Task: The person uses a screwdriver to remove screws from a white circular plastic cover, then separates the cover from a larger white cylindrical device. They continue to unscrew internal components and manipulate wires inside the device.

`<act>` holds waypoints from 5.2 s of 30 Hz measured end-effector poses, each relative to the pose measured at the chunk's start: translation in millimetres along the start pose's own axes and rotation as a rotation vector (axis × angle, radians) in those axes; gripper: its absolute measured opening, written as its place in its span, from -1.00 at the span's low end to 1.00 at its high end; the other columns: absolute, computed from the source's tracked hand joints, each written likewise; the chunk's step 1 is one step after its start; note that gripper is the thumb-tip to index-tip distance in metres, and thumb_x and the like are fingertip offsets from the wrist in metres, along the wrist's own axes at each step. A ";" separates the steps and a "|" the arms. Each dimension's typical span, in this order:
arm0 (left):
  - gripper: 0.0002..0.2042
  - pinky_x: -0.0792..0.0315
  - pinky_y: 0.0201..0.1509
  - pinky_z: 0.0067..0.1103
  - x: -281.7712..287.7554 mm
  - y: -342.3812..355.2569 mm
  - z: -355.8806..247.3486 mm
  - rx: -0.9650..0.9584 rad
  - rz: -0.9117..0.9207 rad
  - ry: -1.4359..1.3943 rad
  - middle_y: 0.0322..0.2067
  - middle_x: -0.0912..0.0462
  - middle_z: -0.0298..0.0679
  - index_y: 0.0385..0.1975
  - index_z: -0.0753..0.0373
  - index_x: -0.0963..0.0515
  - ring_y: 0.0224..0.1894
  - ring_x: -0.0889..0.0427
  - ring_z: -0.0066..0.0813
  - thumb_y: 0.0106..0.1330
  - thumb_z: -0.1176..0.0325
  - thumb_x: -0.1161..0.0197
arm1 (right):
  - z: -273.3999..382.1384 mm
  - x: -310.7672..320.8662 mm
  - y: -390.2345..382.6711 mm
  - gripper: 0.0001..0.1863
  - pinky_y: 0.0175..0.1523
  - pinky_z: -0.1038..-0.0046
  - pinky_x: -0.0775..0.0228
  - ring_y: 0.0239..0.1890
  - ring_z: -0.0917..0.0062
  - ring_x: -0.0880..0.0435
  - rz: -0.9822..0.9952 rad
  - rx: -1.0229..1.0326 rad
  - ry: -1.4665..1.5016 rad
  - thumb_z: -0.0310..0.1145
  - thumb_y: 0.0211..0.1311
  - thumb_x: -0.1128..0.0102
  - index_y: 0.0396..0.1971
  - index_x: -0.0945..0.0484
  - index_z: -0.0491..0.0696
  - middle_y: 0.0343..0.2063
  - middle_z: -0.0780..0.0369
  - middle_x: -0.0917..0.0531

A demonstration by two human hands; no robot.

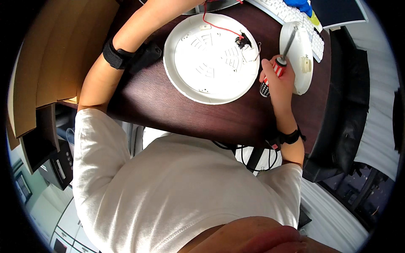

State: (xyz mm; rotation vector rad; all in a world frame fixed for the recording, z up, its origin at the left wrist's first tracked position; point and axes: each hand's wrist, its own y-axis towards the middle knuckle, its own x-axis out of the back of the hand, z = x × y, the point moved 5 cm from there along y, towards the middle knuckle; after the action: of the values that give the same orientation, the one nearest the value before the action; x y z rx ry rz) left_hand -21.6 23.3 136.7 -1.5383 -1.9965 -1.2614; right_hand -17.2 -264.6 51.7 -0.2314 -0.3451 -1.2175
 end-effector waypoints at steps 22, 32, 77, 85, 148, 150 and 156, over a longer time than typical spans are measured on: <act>-0.74 -0.41 -0.52 -0.56 -11.8 3.0 21.2 0.144 0.084 -0.277 -0.68 -0.58 -0.22 -0.37 0.41 -0.64 -0.65 -0.54 -0.55 0.43 0.32 -0.18 | 37.5 -33.8 24.1 -0.72 -0.35 0.37 -0.43 -0.52 0.40 -0.65 0.219 0.140 -0.322 -0.22 0.24 -0.35 -0.37 -0.60 -0.16 -0.59 0.13 -0.63; -0.73 -0.35 -0.60 -0.64 -21.3 1.8 47.7 0.084 0.047 -0.161 -0.66 -0.55 -0.37 -0.15 0.25 -0.72 -0.64 -0.50 -0.72 0.45 0.18 -0.23 | 60.9 -62.0 45.7 -0.75 -0.34 0.28 -0.46 -0.46 0.18 -0.66 0.180 0.462 -0.363 -0.23 0.20 -0.38 -0.29 -0.65 -0.10 -0.53 0.08 -0.65; -0.77 -0.39 -0.55 -0.60 -22.9 8.0 55.8 0.166 0.140 -0.187 -0.67 -0.59 -0.27 -0.29 0.38 -0.69 -0.64 -0.52 -0.65 0.37 0.29 -0.30 | 67.3 -101.3 113.7 -0.79 -0.41 0.35 -0.49 -0.52 0.23 -0.71 -0.095 0.761 -0.239 -0.35 0.13 -0.44 -0.40 -0.60 -0.13 -0.58 0.12 -0.67; -0.81 -0.34 -0.53 -0.62 -8.9 4.9 34.1 0.085 0.157 -0.180 -0.63 -0.61 -0.29 -0.26 0.37 -0.67 -0.59 -0.52 -0.68 0.34 0.34 -0.32 | 52.6 -96.3 111.4 -0.80 -0.33 0.39 -0.53 -0.44 0.30 -0.76 0.009 0.643 -0.117 -0.34 0.18 -0.41 -0.37 -0.62 -0.15 -0.52 0.10 -0.71; -0.84 -0.47 -0.42 -0.40 11.8 8.5 8.7 -0.048 0.097 -0.095 -0.60 -0.63 0.02 -0.42 0.42 -0.65 -0.56 -0.66 -0.20 0.27 0.42 -0.29 | 66.9 -55.2 87.7 -0.86 -0.60 0.73 -0.07 -0.70 0.88 -0.35 0.002 0.617 -0.145 -0.41 0.31 -0.34 -0.17 -0.66 -0.05 -0.68 0.51 -0.44; -0.84 -0.47 -0.42 -0.41 8.2 11.2 13.6 -0.026 0.124 -0.098 -0.60 -0.63 0.01 -0.42 0.42 -0.65 -0.56 -0.66 -0.20 0.26 0.42 -0.29 | 68.2 -52.7 86.8 -0.90 -0.60 0.73 -0.06 -0.70 0.88 -0.35 0.021 0.595 -0.154 -0.41 0.31 -0.34 -0.23 -0.65 -0.05 -0.67 0.50 -0.46; -0.85 -0.48 -0.42 -0.43 8.0 9.9 13.9 -0.024 0.124 -0.085 -0.60 -0.64 0.00 -0.42 0.42 -0.65 -0.56 -0.67 -0.22 0.26 0.44 -0.28 | 77.2 -51.1 79.3 -0.85 -0.40 0.60 -0.41 -0.55 0.74 -0.57 0.113 0.535 -0.312 -0.36 0.19 -0.41 -0.37 -0.64 -0.11 -0.59 0.29 -0.65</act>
State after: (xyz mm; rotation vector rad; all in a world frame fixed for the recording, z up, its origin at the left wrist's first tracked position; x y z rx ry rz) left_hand -12.2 39.4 138.9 -1.7250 -1.9094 -1.1936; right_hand 31.7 -166.2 104.5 0.0260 -0.9004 -0.9378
